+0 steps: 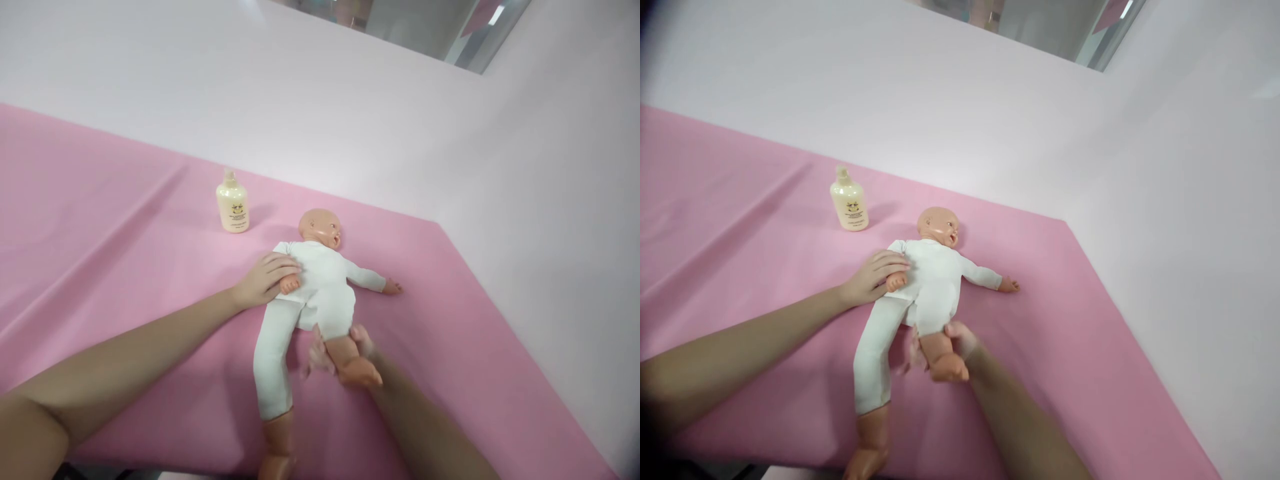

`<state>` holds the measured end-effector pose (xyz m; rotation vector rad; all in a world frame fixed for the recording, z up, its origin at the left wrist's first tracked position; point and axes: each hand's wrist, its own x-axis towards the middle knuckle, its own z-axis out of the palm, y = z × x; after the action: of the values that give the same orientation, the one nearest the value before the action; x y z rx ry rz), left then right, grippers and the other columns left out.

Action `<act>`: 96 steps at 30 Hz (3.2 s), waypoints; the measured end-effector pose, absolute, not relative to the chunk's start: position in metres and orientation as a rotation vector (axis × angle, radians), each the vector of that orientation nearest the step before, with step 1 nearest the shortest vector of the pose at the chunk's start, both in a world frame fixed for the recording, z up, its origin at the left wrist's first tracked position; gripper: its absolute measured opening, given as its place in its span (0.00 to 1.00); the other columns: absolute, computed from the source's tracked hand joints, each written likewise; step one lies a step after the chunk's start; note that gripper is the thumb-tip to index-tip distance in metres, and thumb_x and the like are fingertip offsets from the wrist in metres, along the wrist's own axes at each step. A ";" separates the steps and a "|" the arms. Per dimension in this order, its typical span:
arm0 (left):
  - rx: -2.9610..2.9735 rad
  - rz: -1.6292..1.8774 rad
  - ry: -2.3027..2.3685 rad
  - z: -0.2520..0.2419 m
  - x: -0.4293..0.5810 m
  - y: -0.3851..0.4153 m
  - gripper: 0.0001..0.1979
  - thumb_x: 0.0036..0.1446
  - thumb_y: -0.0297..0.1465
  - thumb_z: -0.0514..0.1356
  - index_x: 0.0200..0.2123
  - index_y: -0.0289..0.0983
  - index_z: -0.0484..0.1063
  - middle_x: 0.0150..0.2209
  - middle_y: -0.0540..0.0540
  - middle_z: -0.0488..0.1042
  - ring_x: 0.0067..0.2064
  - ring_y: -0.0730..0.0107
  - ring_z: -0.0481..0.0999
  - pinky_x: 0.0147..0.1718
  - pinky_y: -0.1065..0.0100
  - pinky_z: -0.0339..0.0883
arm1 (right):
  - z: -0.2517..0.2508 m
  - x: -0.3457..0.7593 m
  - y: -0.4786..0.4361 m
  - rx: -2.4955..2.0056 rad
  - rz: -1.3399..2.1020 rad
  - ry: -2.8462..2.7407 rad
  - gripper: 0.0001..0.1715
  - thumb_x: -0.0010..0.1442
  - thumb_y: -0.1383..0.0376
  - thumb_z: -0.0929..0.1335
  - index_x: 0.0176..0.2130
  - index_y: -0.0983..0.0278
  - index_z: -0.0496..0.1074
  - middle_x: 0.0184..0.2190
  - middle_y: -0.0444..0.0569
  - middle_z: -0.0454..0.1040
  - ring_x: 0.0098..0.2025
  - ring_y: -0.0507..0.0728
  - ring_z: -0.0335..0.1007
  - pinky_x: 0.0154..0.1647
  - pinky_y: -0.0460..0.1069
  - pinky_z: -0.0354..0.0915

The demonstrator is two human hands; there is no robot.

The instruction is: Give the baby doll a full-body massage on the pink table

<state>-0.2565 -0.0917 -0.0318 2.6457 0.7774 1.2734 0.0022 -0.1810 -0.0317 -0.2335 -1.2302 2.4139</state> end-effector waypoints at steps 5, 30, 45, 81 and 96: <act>2.729 1.216 0.777 -0.033 -0.256 -0.091 0.16 0.67 0.33 0.52 0.53 0.44 0.74 0.52 0.42 0.79 0.59 0.57 0.73 0.60 0.48 0.64 | -0.024 -0.007 -0.178 -0.333 2.240 -0.994 0.31 0.62 0.42 0.62 0.38 0.69 0.69 0.21 0.43 0.65 0.26 0.50 0.60 0.40 0.54 0.74; 2.201 1.503 1.005 -0.030 -0.257 -0.090 0.17 0.63 0.39 0.59 0.53 0.39 0.67 0.51 0.39 0.74 0.55 0.54 0.74 0.57 0.50 0.66 | -0.047 0.005 -0.178 0.109 2.686 -1.176 0.40 0.46 0.40 0.74 0.44 0.69 0.68 0.31 0.55 0.78 0.33 0.59 0.77 0.44 0.59 0.73; 2.435 1.322 0.892 -0.032 -0.259 -0.092 0.16 0.63 0.37 0.57 0.53 0.41 0.69 0.51 0.40 0.77 0.55 0.54 0.75 0.59 0.50 0.63 | -0.031 0.004 -0.174 -0.089 2.349 -1.077 0.33 0.57 0.39 0.62 0.42 0.66 0.65 0.21 0.44 0.70 0.24 0.51 0.65 0.40 0.57 0.75; 2.075 1.328 0.941 -0.027 -0.260 -0.091 0.20 0.60 0.39 0.64 0.53 0.39 0.72 0.54 0.39 0.76 0.58 0.53 0.72 0.61 0.54 0.61 | -0.023 0.009 -0.169 -0.293 2.349 -1.007 0.31 0.55 0.45 0.67 0.43 0.69 0.67 0.24 0.46 0.71 0.22 0.48 0.64 0.21 0.42 0.60; 0.928 1.606 1.011 -0.038 -0.257 -0.065 0.19 0.48 0.39 0.71 0.40 0.39 0.71 0.37 0.47 0.75 0.42 0.60 0.76 0.43 0.60 0.71 | -0.006 0.011 -0.161 -0.183 2.879 -2.027 0.41 0.48 0.47 0.78 0.52 0.67 0.68 0.46 0.59 0.76 0.34 0.51 0.76 0.32 0.42 0.70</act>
<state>-0.2575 -0.0653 -0.0382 0.9280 1.0113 1.6062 0.0114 -0.1609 -0.0061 -0.1833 -2.0273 2.8793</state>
